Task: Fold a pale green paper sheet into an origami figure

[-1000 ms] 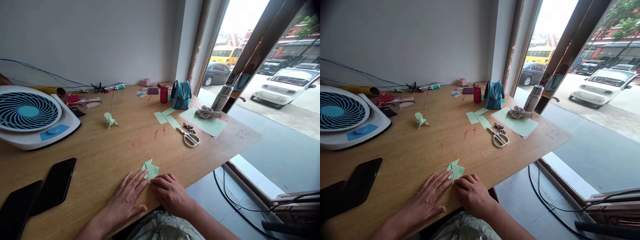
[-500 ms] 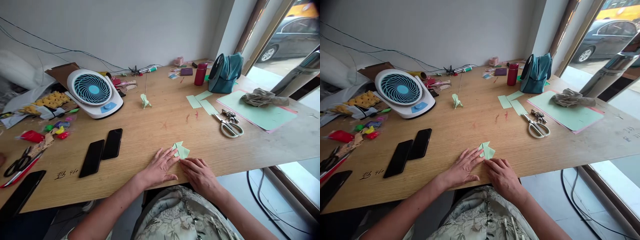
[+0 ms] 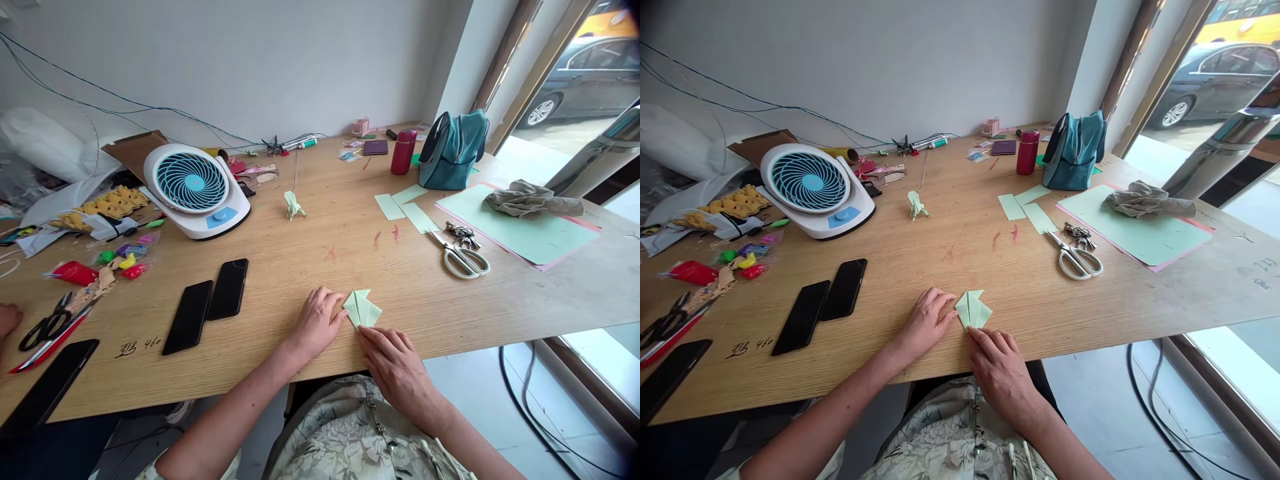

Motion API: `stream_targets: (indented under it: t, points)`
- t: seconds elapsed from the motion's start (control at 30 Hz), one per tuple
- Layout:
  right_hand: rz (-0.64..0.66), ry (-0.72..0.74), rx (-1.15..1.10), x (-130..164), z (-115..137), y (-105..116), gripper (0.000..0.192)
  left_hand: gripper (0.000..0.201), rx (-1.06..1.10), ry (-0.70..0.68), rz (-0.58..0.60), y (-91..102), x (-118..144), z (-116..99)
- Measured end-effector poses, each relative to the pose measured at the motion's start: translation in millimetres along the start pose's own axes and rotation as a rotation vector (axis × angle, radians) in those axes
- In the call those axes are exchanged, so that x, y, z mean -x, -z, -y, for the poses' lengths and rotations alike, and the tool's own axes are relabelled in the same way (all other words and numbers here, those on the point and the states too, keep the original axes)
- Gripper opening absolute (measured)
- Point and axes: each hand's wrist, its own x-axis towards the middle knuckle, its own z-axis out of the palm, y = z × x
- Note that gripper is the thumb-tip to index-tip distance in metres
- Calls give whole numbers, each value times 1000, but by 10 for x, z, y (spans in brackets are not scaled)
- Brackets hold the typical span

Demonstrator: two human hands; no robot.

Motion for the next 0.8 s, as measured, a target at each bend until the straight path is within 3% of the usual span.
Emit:
stream_targets:
  t: [0.1, 0.2, 0.37, 0.53, 0.57, 0.7, 0.8]
  points:
    - [-4, 5, 2, 36, 2, -27, 40, 11, 36, 112, -12, -59, -151, -70]
    - [-1, 20, 3, 53, -3, -40, 39, 13, 123, 185, -1, -82, -274, -121]
    - [-26, -4, -107, 90, -6, -2, 35, 16, 584, 250, 109, -52, -406, -88]
    - [-352, -371, -372, -55, -196, 107, 33, 38, 979, 147, 233, -67, -502, 47]
    - [-363, -429, -427, -124, -243, 128, 34, 42, 1018, 134, 253, -77, -506, 64]
    - [-118, -590, -748, -411, -343, 125, 31, 44, 1077, 71, 333, -117, -462, 88]
    - [-8, -644, -903, -525, -331, 52, 39, 39, 1103, 38, 353, -114, -412, 76]
